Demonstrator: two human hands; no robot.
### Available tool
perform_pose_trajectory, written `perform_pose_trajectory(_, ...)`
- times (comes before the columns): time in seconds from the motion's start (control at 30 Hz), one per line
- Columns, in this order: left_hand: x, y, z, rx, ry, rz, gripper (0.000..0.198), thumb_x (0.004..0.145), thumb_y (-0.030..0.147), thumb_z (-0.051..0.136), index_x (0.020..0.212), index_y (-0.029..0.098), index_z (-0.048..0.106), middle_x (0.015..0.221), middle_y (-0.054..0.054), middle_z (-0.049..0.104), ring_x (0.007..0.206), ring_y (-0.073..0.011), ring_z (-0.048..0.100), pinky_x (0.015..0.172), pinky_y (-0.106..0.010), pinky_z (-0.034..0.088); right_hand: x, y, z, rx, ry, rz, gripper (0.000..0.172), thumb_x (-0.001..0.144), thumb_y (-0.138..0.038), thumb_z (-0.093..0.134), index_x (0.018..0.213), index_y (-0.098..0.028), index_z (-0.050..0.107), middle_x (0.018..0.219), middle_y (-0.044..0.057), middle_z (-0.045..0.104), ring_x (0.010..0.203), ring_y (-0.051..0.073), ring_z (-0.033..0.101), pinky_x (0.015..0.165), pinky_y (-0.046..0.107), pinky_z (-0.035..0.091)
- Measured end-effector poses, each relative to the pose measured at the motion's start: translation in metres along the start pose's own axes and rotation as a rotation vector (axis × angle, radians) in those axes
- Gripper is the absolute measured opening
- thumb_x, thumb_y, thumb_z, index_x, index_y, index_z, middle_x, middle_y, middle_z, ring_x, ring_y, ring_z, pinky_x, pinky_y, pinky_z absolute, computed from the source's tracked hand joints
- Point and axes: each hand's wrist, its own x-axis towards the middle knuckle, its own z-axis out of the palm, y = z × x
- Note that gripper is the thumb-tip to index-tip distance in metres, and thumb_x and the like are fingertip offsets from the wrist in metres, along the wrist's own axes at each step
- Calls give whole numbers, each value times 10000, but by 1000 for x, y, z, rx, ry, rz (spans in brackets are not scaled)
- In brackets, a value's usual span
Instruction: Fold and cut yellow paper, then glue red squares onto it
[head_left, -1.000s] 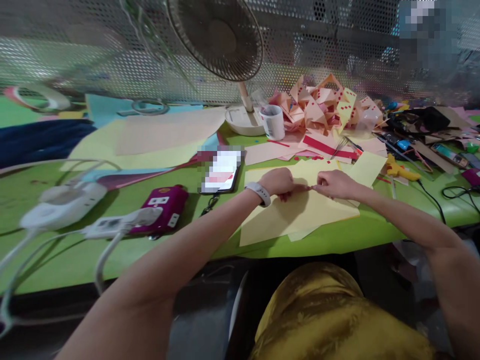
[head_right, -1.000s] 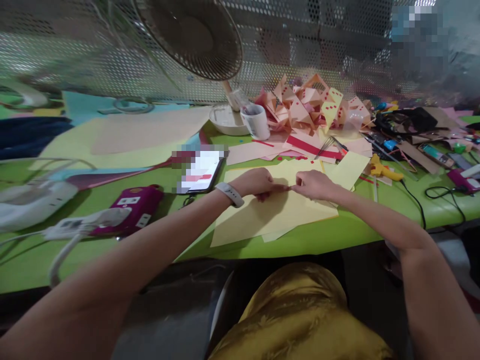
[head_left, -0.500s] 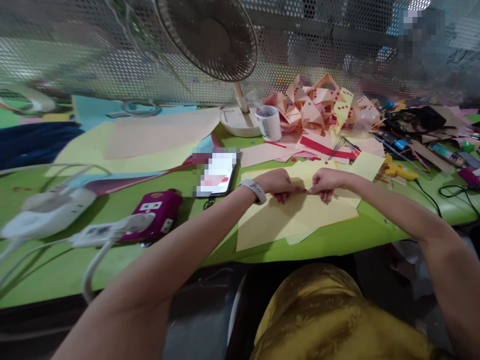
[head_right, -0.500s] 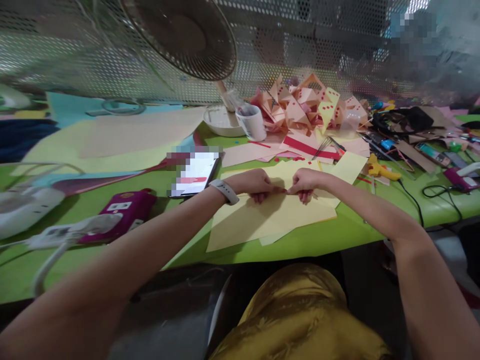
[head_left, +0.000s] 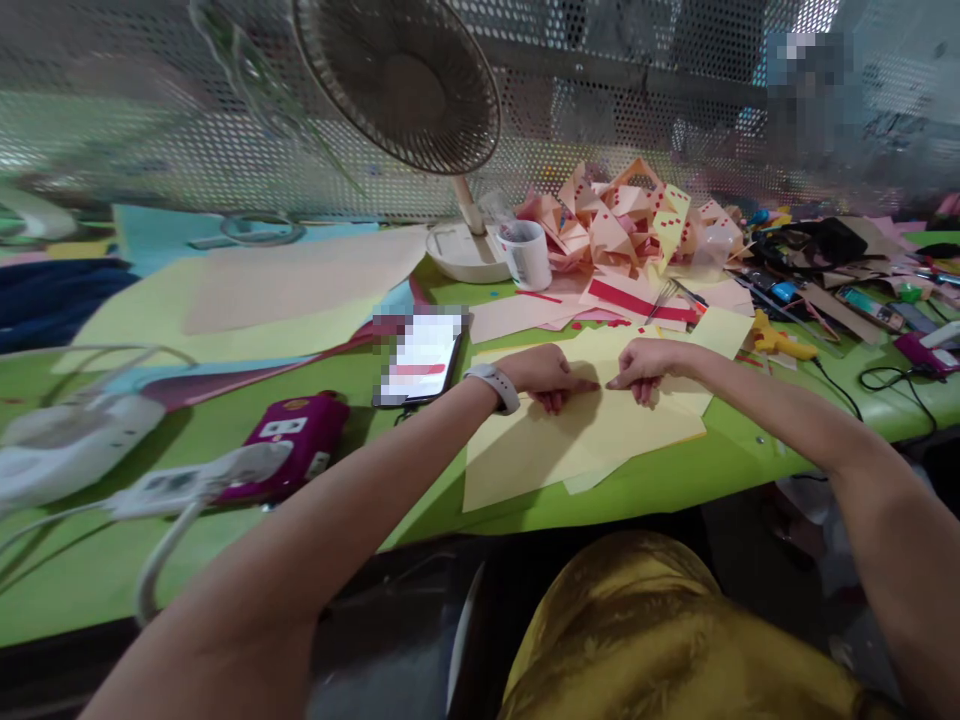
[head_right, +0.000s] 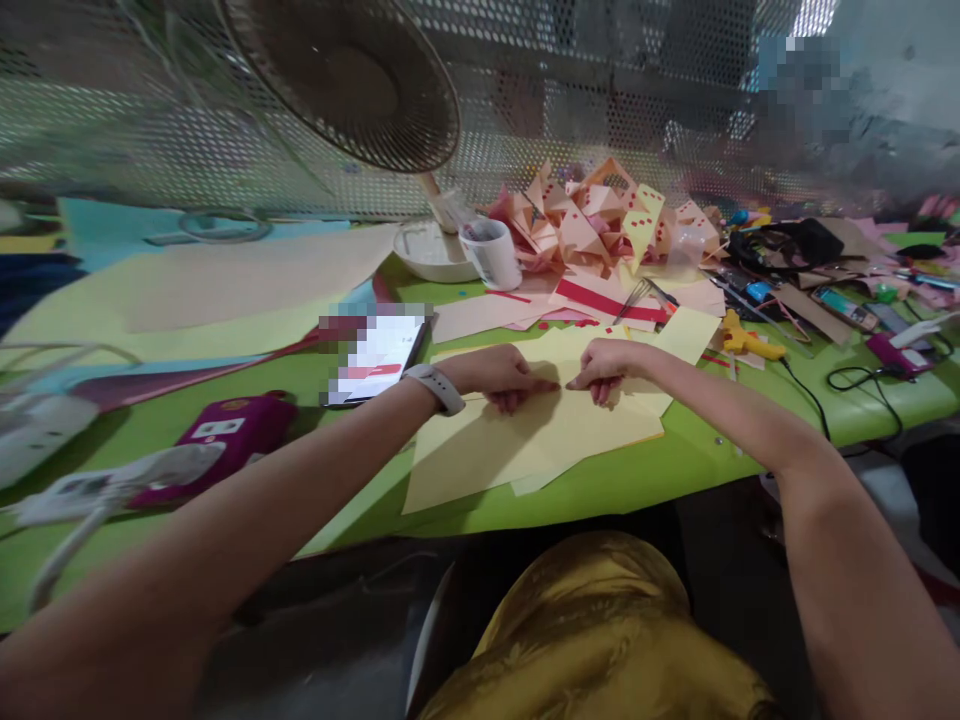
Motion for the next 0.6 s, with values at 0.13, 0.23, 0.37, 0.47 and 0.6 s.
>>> perform_pose_trajectory(0.13,1,-5,-1,-25,-25,-13,523,631,647,767,458,187,586,508,-61,662,504,-176,630,579,-284,477,-1,6,-6,-28,18,12,502,653,-556,840,679,-125,583,563,47,691,505,117,671,401,171,364)
perform_pose_trajectory(0.23,1,-15,-4,-54,-32,-43,539,614,676,762,470,189,579,522,-63,666,517,-180,642,589,-288,484,-13,9,-12,-56,47,48,444,705,-493,831,667,-129,578,565,41,692,505,109,661,429,179,367)
perform_pose_trajectory(0.37,-9,-31,-9,-65,-39,-108,580,580,729,748,474,186,574,543,-65,673,522,-171,645,582,-277,484,-35,13,-18,-82,95,84,365,806,-397,776,657,-139,565,541,21,676,475,92,633,443,185,373)
perform_pose_trajectory(0.47,-18,-41,-12,-94,-45,-149,582,538,743,757,492,188,588,557,-62,679,523,-170,647,571,-271,485,-43,19,-21,-75,125,95,325,853,-333,739,661,-140,561,544,19,671,479,85,632,436,177,375)
perform_pose_trajectory(0.6,-25,-55,-15,-67,-26,-195,595,558,769,717,487,193,585,536,-75,662,523,-185,645,518,-263,443,-42,32,-29,-57,125,91,312,832,-339,761,679,-132,584,566,29,677,508,97,655,473,177,455)
